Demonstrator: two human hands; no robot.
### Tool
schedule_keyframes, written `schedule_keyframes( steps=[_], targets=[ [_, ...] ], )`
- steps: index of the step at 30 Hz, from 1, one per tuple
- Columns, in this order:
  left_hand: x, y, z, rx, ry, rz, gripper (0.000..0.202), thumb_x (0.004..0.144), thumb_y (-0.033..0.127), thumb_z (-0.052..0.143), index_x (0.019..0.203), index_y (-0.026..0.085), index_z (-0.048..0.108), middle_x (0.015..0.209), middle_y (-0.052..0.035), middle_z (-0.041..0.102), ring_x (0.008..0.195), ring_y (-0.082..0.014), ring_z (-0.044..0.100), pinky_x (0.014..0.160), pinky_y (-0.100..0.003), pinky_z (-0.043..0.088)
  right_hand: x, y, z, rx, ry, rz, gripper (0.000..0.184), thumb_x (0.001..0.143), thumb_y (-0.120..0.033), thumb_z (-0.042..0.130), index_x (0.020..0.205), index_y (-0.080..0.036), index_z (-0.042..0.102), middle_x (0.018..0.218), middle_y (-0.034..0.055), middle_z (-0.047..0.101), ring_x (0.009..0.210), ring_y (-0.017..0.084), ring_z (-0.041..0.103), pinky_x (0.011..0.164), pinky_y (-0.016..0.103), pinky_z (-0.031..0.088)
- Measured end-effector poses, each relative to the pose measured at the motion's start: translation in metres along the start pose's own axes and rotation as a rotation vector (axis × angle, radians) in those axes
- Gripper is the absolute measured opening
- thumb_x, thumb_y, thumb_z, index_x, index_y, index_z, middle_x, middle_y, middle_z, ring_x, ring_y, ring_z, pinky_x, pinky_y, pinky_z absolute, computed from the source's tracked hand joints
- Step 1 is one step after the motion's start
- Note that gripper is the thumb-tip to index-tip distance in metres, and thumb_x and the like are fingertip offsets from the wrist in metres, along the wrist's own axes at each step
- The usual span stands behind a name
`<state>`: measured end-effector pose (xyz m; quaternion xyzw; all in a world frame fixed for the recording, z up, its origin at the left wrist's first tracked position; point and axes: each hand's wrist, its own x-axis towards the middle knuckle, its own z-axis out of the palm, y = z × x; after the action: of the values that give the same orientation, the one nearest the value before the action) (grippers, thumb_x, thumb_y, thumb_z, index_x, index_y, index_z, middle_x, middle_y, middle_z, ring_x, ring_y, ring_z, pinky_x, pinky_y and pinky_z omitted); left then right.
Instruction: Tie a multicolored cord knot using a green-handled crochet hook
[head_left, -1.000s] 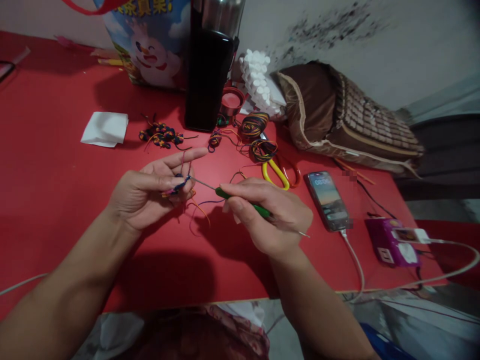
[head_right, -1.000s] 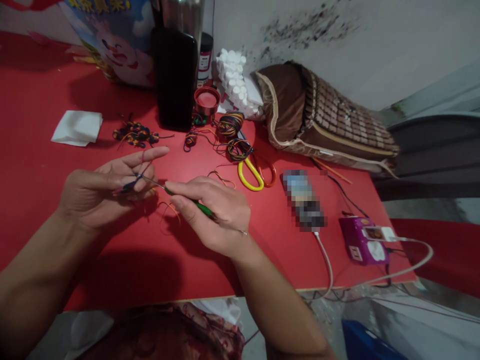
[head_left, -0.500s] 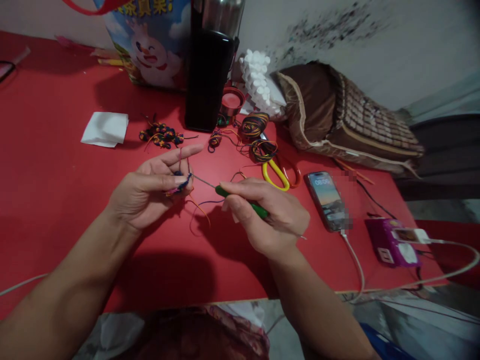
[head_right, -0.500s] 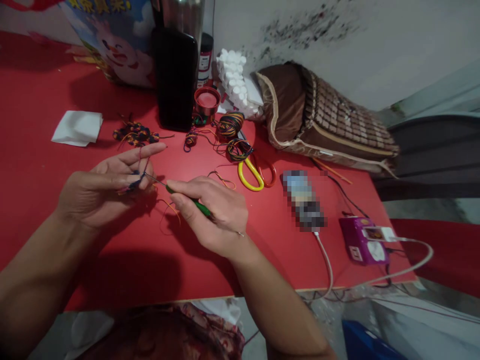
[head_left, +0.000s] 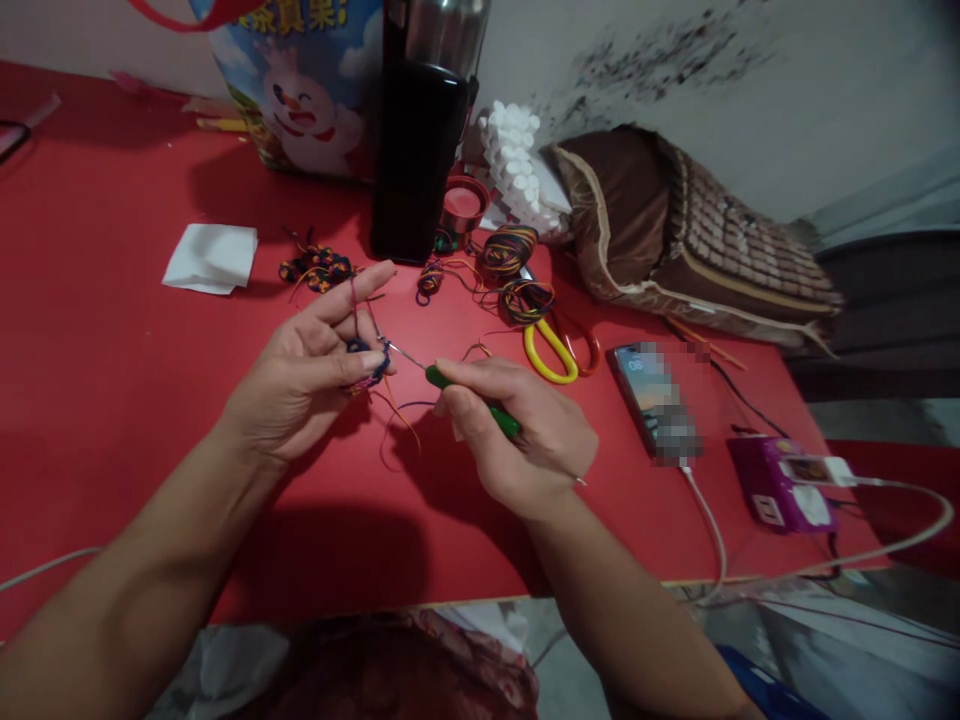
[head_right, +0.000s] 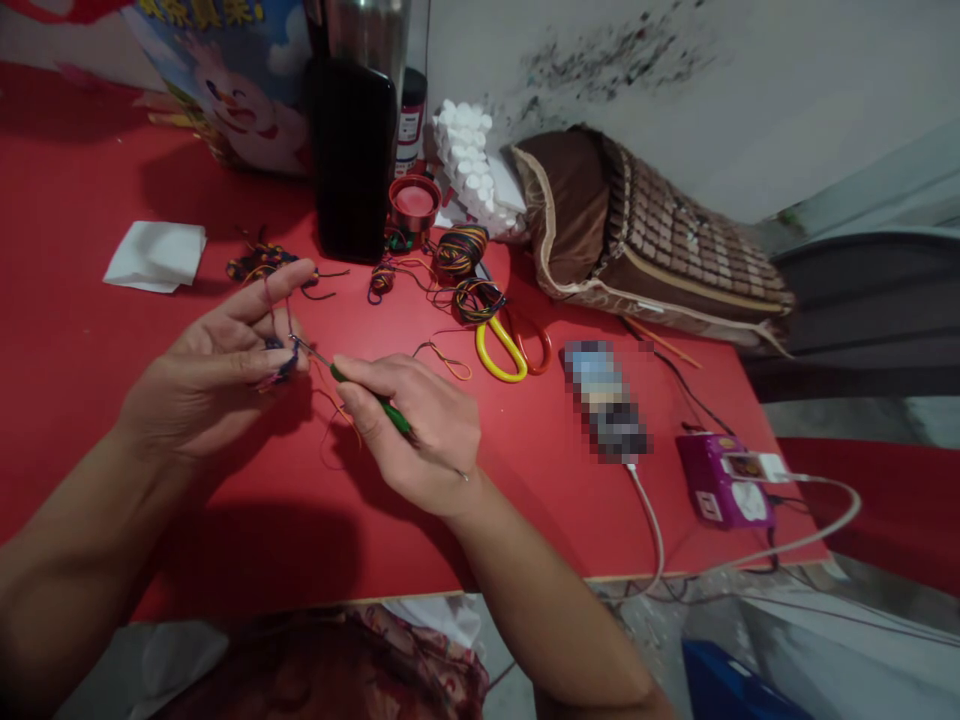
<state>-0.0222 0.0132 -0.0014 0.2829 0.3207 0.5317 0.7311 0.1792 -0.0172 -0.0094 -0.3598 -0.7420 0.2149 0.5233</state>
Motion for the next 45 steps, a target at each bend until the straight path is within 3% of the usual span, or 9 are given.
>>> schedule_keyframes(
  steps=[8,12,17,21,25,29,33,39,45],
  targets=[
    [0.001,0.002,-0.007,-0.062,-0.040,-0.048,0.070,0.065,0.008,0.094,0.133,0.017,0.078,0.075,0.0018,0.073,0.068,-0.0106,0.067,0.068,-0.017,0.056,0.000,-0.004,-0.001,0.004,-0.005,0.016,0.024,0.100,-0.010,0.069,0.119,-0.021,0.078,0.095,0.0067,0.086,0.084,0.019,0.082,0.075,0.033,0.066],
    [0.000,0.004,-0.005,-0.121,-0.035,-0.082,0.067,0.067,0.003,0.083,0.133,0.010,0.075,0.073,0.0016,0.071,0.064,-0.0097,0.060,0.069,-0.020,0.056,0.001,-0.005,-0.003,0.035,0.008,0.023,0.024,0.099,-0.010,0.070,0.118,-0.022,0.079,0.092,0.0062,0.086,0.083,0.019,0.082,0.074,0.034,0.066],
    [0.000,0.006,0.000,-0.180,-0.032,-0.145,0.066,0.067,0.003,0.068,0.133,0.004,0.072,0.067,-0.0013,0.066,0.056,-0.0105,0.052,0.057,-0.022,0.046,0.004,-0.005,-0.005,0.049,-0.013,0.003,0.024,0.099,-0.010,0.071,0.117,-0.023,0.081,0.086,0.0039,0.084,0.075,0.017,0.080,0.068,0.031,0.064],
    [0.000,0.008,0.000,-0.203,-0.042,-0.220,0.067,0.062,0.004,0.066,0.129,0.000,0.071,0.062,-0.0027,0.063,0.057,-0.0128,0.053,0.054,-0.023,0.042,0.007,-0.006,-0.008,0.093,-0.024,-0.025,0.025,0.098,-0.009,0.072,0.117,-0.021,0.082,0.086,0.0040,0.084,0.072,0.015,0.078,0.067,0.029,0.063],
    [0.001,0.009,-0.003,-0.210,-0.084,-0.250,0.063,0.062,0.004,0.067,0.125,0.000,0.074,0.061,-0.0018,0.062,0.054,-0.0113,0.050,0.054,-0.023,0.043,0.008,-0.005,-0.011,0.177,-0.015,0.069,0.020,0.098,-0.015,0.074,0.113,-0.024,0.083,0.081,0.0020,0.082,0.066,0.013,0.074,0.064,0.029,0.061],
    [0.001,0.004,-0.005,-0.138,-0.098,-0.163,0.060,0.065,0.007,0.078,0.124,0.008,0.079,0.065,-0.0012,0.065,0.056,-0.0109,0.053,0.057,-0.024,0.048,0.005,0.000,-0.007,0.411,0.032,0.279,0.012,0.099,-0.027,0.077,0.107,-0.025,0.085,0.071,-0.0009,0.076,0.051,0.010,0.062,0.049,0.024,0.052],
    [-0.001,-0.005,0.002,0.065,-0.022,0.056,0.051,0.068,0.010,0.090,0.117,0.020,0.085,0.071,0.0008,0.069,0.066,-0.0116,0.062,0.064,-0.021,0.053,0.002,0.007,0.004,0.620,0.055,0.459,0.016,0.098,-0.037,0.078,0.106,-0.023,0.081,0.068,-0.0026,0.074,0.048,0.009,0.060,0.043,0.020,0.047],
    [-0.010,-0.010,0.017,0.354,0.126,0.280,0.049,0.077,0.009,0.091,0.121,0.029,0.085,0.080,0.0015,0.070,0.076,-0.0153,0.061,0.074,-0.028,0.056,0.002,0.011,0.008,0.583,0.129,0.460,0.018,0.098,-0.038,0.077,0.105,-0.021,0.079,0.068,-0.0039,0.071,0.047,0.007,0.056,0.044,0.019,0.047],
    [-0.017,-0.018,0.025,0.383,0.158,0.328,0.047,0.082,0.008,0.088,0.123,0.028,0.082,0.081,0.0025,0.071,0.075,-0.0128,0.060,0.070,-0.025,0.053,-0.001,0.003,0.011,0.362,0.148,0.365,0.012,0.103,-0.029,0.070,0.110,-0.023,0.078,0.072,-0.0036,0.073,0.049,0.007,0.058,0.047,0.021,0.051]
  ],
)
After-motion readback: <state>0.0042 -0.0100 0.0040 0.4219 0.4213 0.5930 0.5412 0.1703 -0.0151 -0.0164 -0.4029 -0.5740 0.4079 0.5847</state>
